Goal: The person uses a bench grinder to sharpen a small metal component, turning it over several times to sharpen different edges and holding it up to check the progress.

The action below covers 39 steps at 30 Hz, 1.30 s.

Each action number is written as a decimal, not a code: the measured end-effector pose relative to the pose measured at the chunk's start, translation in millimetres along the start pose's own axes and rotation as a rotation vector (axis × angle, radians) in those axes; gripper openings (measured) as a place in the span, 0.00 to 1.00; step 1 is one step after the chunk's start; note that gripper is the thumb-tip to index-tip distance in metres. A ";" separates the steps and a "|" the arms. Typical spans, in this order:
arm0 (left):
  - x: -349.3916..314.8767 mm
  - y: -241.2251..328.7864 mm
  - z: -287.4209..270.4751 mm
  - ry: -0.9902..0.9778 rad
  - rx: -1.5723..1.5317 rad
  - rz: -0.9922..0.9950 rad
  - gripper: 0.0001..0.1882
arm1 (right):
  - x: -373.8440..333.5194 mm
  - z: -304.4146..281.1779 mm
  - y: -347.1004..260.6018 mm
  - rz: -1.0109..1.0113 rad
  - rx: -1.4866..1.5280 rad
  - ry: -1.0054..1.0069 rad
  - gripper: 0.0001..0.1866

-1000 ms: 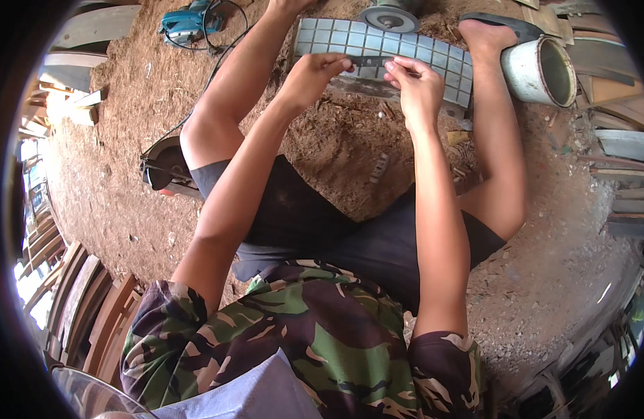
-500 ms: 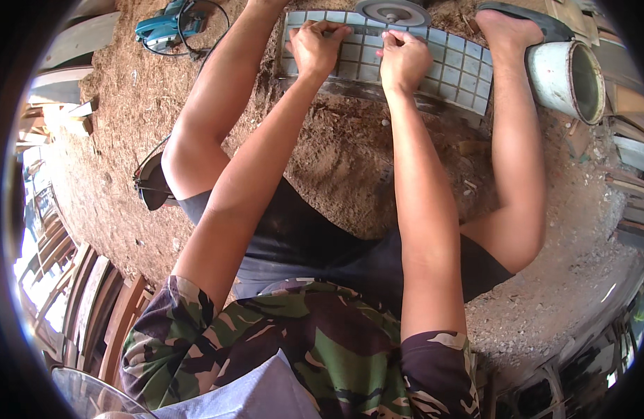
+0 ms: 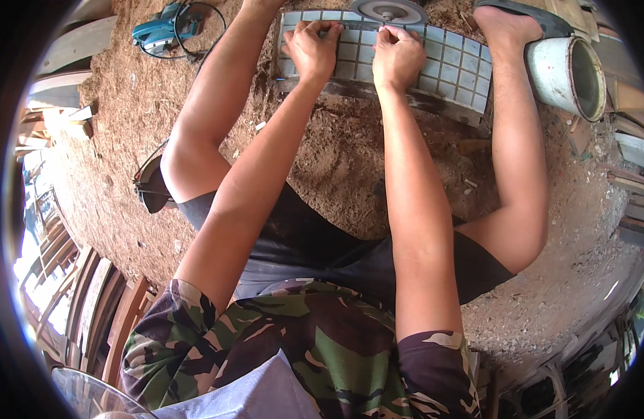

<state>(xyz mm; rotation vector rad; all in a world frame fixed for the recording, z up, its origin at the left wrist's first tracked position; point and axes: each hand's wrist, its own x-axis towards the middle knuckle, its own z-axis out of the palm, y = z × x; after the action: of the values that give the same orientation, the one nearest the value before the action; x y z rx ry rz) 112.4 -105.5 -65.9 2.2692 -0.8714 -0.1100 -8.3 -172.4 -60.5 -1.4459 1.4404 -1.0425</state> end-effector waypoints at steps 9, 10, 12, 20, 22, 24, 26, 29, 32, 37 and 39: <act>-3.8 5.7 -1.6 0.029 0.008 0.032 0.09 | 1.6 1.6 0.8 -0.004 -0.049 0.028 0.07; -4.2 5.3 -1.9 0.031 0.006 0.034 0.09 | 1.5 1.5 0.5 -0.009 -0.058 0.031 0.06; -4.7 5.0 -2.1 0.029 0.007 0.035 0.09 | 1.5 1.2 0.0 -0.020 -0.076 0.038 0.06; -3.0 4.8 -1.7 0.004 0.008 0.019 0.09 | 2.9 1.2 -3.2 0.036 -0.107 0.033 0.06; -2.3 4.6 -0.5 0.003 0.010 0.016 0.09 | 3.3 0.9 -3.7 0.054 -0.095 0.034 0.07; -1.1 3.2 0.3 -0.011 0.032 0.020 0.12 | 3.5 0.8 -5.0 0.082 -0.070 0.033 0.07; 0.1 1.3 1.3 -0.019 0.042 0.018 0.13 | 3.0 -0.2 -7.4 0.095 -0.069 0.019 0.07; 1.3 0.7 2.8 -0.019 0.042 0.015 0.13 | 2.6 -1.3 -10.5 0.092 -0.086 0.011 0.08; 1.5 2.8 2.2 -0.017 0.040 0.017 0.13 | 3.1 -2.5 -11.9 0.067 -0.102 0.016 0.08; 1.5 15.5 -0.8 -0.042 -0.015 -0.020 0.10 | 5.1 -6.2 -8.7 0.065 -0.090 0.020 0.09; 2.9 16.5 -1.7 -0.033 -0.017 -0.007 0.10 | 6.1 -5.9 -7.4 0.062 -0.082 0.018 0.09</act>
<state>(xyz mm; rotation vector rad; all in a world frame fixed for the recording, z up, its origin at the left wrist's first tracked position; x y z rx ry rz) 105.9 -115.1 -53.7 2.2607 -0.8766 -0.1572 -11.5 -178.4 -51.7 -1.4432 1.5470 -0.9707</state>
